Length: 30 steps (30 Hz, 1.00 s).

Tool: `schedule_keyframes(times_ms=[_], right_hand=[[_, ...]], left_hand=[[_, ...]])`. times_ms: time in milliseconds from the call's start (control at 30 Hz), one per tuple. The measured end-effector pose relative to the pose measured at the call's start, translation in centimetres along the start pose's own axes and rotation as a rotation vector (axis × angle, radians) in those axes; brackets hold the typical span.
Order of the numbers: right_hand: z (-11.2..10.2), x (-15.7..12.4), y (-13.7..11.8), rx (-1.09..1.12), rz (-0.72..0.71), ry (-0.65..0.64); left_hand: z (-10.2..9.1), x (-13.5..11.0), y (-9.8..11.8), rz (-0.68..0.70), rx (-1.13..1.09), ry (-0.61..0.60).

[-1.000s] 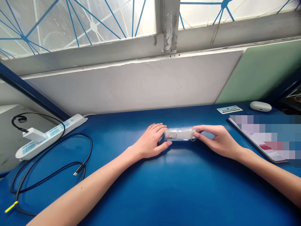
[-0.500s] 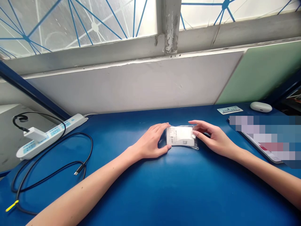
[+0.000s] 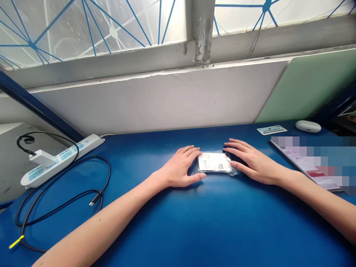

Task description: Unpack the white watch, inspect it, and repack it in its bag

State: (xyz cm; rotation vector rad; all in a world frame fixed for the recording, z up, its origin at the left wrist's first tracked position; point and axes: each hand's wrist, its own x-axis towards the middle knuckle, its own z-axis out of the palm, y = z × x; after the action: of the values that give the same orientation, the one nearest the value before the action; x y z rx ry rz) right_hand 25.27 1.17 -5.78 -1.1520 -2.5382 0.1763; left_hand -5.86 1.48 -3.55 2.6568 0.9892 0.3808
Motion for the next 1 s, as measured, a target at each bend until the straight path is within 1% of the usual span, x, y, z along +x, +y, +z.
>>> schedule_keyframes(times_ms=[233, 367, 500, 667, 800, 1000], right_hand=[[-0.41, -0.23, 0.29, 0.034, -0.050, -0.089], [-0.16, -0.17, 0.14, 0.055, -0.024, -0.120], [0.07, -0.07, 0.12, 0.080, 0.027, -0.109], [0.08, 0.03, 0.22, 0.145, 0.038, -0.076], [0.10, 0.17, 0.14, 0.143, 0.057, -0.054], [0.23, 0.26, 0.20, 0.132, 0.054, -0.057]], left_hand=[[0.20, -0.02, 0.23, -0.019, 0.031, 0.025], [0.24, -0.08, 0.29, -0.046, 0.040, 0.015], [0.37, -0.08, 0.13, -0.070, 0.043, 0.008], [0.29, 0.08, 0.21, -0.095, 0.044, -0.005], [0.18, 0.23, 0.37, -0.110, 0.043, -0.012], [0.28, 0.30, 0.38, -0.142, 0.032, -0.006]])
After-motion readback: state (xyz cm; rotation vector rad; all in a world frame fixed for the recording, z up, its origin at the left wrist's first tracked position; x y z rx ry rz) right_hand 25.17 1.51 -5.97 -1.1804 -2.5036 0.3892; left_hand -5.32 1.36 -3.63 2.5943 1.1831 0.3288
